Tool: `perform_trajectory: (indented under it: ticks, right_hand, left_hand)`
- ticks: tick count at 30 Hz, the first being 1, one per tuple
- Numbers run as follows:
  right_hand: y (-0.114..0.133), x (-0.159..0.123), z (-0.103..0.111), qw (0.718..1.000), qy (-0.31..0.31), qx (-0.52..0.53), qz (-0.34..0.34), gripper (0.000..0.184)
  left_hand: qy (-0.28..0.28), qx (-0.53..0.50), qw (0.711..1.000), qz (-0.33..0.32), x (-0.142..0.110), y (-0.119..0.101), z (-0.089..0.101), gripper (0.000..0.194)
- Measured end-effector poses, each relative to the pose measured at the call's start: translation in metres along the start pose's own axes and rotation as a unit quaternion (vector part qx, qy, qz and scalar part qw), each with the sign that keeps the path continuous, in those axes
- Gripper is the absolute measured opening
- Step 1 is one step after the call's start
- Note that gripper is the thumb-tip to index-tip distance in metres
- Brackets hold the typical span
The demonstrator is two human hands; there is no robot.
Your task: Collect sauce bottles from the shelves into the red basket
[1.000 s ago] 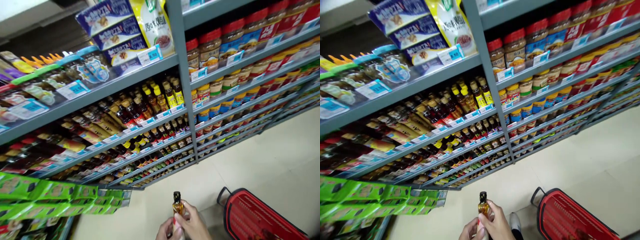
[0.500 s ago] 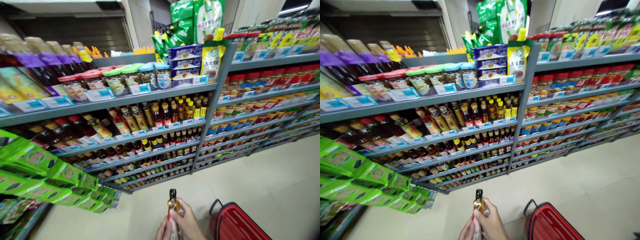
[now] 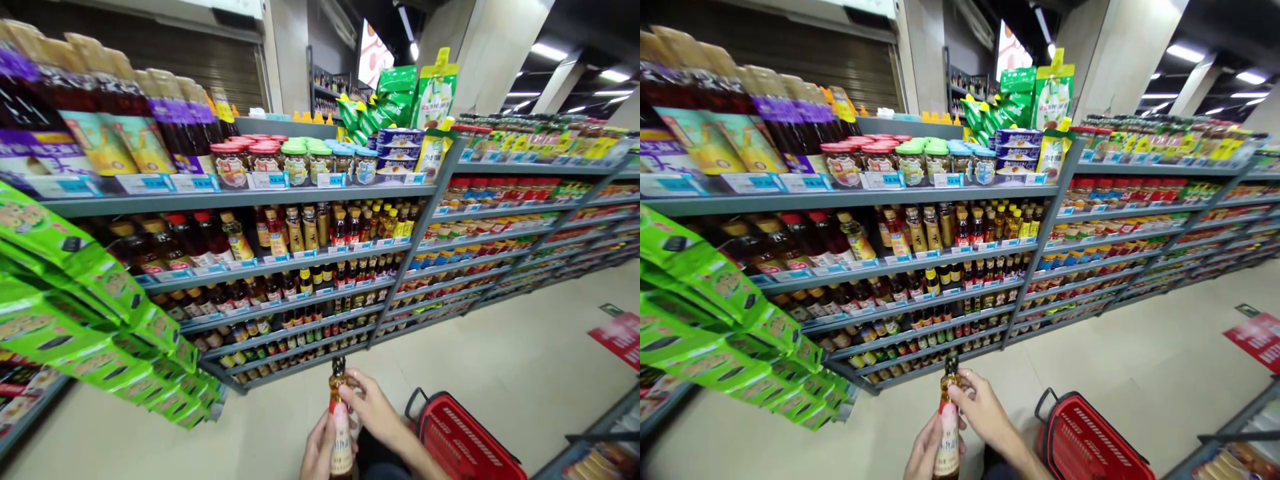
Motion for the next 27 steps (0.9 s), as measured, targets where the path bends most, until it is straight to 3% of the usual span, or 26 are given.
perform_trajectory:
  ticks: [8, 13, 18, 22, 27]
  right_hand:
    - [0.036, 0.041, -0.026, 0.999, 0.001, 0.027, 0.042, 0.057]
    - [0.040, 0.031, 0.002, 0.993, -0.054, 0.003, 0.101, 0.050]
    - [0.031, 0.019, 0.032, 0.991, -0.105, -0.030, 0.079, 0.055]
    - [0.018, 0.011, 0.028, 0.992, -0.111, -0.035, 0.048, 0.058]
    - [-0.009, -0.004, 0.014, 0.993, -0.110, -0.031, 0.009, 0.063]
  left_hand:
    - [-0.059, 0.001, 0.998, -0.012, 0.000, -0.063, -0.002, 0.061]
    - [-0.039, -0.009, 0.998, -0.047, 0.012, -0.077, -0.015, 0.059]
    - [-0.012, -0.055, 0.995, -0.079, 0.019, -0.094, -0.029, 0.060]
    - [-0.015, -0.056, 0.994, -0.088, 0.018, -0.099, -0.023, 0.063]
    - [-0.026, -0.070, 0.994, -0.077, 0.009, -0.077, -0.005, 0.059]
Point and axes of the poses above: each hand's wrist, its own x-axis towards the middle knuckle, its own z-axis out of the back of the hand, y = z × x, the point moved 2 cm from there along x, towards the middle knuckle, and after that the axes turned 1 degree about z, right-handed, at the moved point
